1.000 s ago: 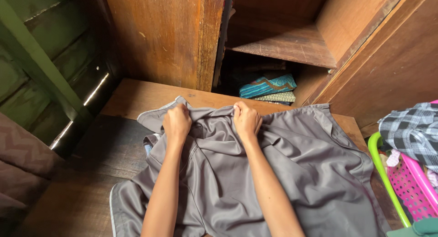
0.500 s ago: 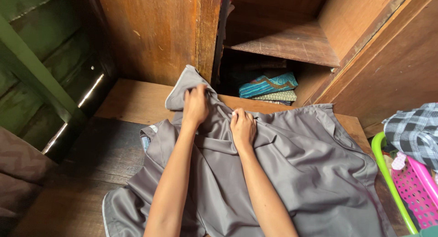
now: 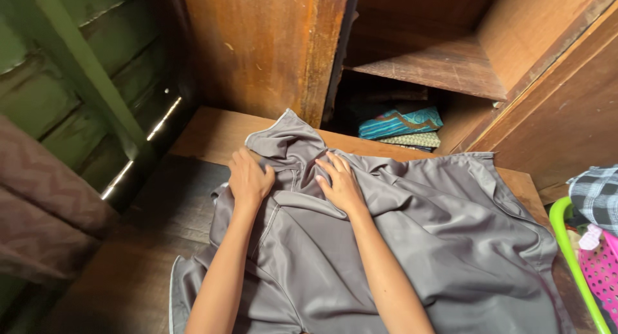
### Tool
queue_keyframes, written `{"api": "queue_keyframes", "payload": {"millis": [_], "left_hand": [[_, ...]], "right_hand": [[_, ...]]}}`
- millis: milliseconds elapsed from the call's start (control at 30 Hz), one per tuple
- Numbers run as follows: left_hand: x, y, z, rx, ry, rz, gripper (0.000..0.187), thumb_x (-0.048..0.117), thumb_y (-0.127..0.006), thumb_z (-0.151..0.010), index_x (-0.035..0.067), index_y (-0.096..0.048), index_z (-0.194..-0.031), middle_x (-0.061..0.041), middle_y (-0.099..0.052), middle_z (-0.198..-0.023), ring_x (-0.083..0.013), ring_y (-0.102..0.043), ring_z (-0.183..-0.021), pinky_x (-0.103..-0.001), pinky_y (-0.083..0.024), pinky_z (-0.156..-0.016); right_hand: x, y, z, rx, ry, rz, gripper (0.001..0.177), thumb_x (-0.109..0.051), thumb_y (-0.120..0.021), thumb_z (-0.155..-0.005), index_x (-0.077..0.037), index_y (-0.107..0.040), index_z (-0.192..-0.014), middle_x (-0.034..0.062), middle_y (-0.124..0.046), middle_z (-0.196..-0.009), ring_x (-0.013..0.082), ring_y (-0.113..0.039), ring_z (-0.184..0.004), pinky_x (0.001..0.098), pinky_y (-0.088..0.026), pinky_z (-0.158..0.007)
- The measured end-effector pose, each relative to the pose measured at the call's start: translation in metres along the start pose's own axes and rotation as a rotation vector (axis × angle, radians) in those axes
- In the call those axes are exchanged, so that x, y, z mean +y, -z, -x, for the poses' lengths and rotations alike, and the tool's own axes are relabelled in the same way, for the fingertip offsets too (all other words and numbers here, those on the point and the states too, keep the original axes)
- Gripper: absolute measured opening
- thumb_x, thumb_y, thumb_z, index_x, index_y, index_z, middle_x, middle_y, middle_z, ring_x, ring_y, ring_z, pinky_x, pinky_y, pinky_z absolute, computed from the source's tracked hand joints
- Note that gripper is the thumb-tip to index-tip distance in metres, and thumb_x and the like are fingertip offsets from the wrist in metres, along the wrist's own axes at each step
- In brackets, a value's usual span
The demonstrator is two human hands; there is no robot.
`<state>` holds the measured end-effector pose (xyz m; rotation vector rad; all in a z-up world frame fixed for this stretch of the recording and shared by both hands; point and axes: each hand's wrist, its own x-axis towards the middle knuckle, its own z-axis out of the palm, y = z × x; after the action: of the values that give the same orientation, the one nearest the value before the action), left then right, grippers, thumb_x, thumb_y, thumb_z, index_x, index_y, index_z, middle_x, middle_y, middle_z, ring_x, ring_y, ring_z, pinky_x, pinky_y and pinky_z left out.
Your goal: The person folds a gray collared shirt by smoothing it on a wooden surface, tucking in the sleeves and sides, and creating a neat square bundle before placing it inside a wooden cabinet.
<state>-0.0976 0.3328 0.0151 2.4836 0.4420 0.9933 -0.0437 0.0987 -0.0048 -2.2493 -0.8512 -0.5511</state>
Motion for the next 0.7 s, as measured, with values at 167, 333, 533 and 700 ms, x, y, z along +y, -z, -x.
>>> {"api": "queue_keyframes", "payload": {"millis": [167, 333, 533, 700], "left_hand": [[-0.006, 0.042, 0.007, -0.434, 0.216, -0.170, 0.071, 0.064, -0.078, -0.077, -0.004, -0.070, -0.098, -0.025, -0.073, -0.102, -0.0427, -0.071, -0.094, -0.049, -0.057, -0.080], [-0.028, 0.060, 0.010, -0.602, 0.243, -0.183, 0.064, 0.062, -0.085, -0.067, 0.003, -0.078, -0.093, -0.020, -0.076, -0.102, -0.0380, -0.074, -0.100, -0.046, -0.059, -0.083], [-0.041, 0.034, -0.026, -0.687, 0.410, -0.049, 0.059, 0.052, -0.087, -0.068, 0.003, -0.079, -0.099, -0.016, -0.076, -0.109, -0.0347, -0.073, -0.107, -0.045, -0.058, -0.089], [-0.042, 0.003, -0.034, -0.586, 0.459, 0.117, 0.042, 0.037, -0.090, -0.062, 0.015, -0.078, -0.096, -0.013, -0.076, -0.110, -0.0327, -0.071, -0.107, -0.043, -0.055, -0.090]], "right_hand": [[-0.008, -0.005, 0.010, -0.042, -0.051, 0.093, 0.043, -0.027, -0.068, -0.093, -0.013, -0.067, -0.134, 0.0171, -0.050, -0.152, 0.0360, -0.044, -0.141, 0.0472, -0.037, -0.114], [-0.020, -0.006, 0.016, -0.061, -0.084, 0.133, 0.041, -0.029, -0.070, -0.089, -0.011, -0.070, -0.126, 0.0172, -0.056, -0.145, 0.0353, -0.047, -0.136, 0.0458, -0.040, -0.109], [-0.018, -0.025, -0.021, 0.116, -0.306, -0.091, 0.038, -0.027, -0.070, -0.092, -0.004, -0.072, -0.121, 0.0183, -0.070, -0.102, 0.0351, -0.069, -0.095, 0.0419, -0.056, -0.087], [-0.018, -0.027, -0.052, -0.056, -0.578, 0.084, 0.055, -0.027, -0.083, -0.082, -0.003, -0.061, -0.127, 0.0169, -0.073, -0.082, 0.0340, -0.069, -0.081, 0.0441, -0.053, -0.071]]}}
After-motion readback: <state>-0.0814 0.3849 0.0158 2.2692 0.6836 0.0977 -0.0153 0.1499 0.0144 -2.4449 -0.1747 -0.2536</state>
